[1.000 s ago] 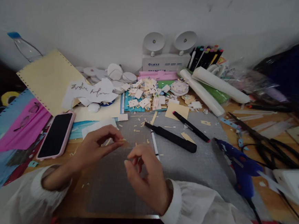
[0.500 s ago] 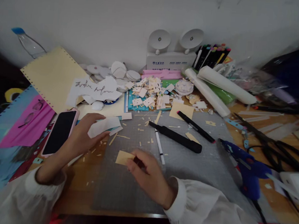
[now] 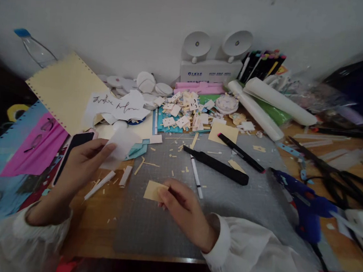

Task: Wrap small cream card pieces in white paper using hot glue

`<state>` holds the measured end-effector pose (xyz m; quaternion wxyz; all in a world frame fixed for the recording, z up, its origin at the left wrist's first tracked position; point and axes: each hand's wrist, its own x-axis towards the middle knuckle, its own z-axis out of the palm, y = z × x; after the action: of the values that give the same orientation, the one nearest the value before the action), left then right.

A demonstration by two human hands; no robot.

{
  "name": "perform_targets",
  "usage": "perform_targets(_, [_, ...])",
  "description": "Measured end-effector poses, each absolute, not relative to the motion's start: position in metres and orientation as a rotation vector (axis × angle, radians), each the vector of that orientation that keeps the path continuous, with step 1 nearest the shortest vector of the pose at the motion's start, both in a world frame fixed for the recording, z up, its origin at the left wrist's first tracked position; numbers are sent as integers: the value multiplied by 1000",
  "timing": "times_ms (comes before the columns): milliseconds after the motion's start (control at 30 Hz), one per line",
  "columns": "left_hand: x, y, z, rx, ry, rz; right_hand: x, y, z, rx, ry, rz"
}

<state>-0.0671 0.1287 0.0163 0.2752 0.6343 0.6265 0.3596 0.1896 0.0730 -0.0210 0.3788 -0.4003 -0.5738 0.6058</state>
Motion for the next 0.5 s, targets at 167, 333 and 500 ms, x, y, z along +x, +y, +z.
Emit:
perform_targets(167, [-40, 89, 24, 1240, 1392, 937, 192, 73, -17, -853, -1377, 1538])
perform_targets(333, [-9, 51, 14, 1125, 1232, 889, 192, 74, -12, -826, -1351, 1556])
perform_targets(500, [4, 30, 3, 1119, 1144, 870, 191, 75, -11, -823, -1361, 1584])
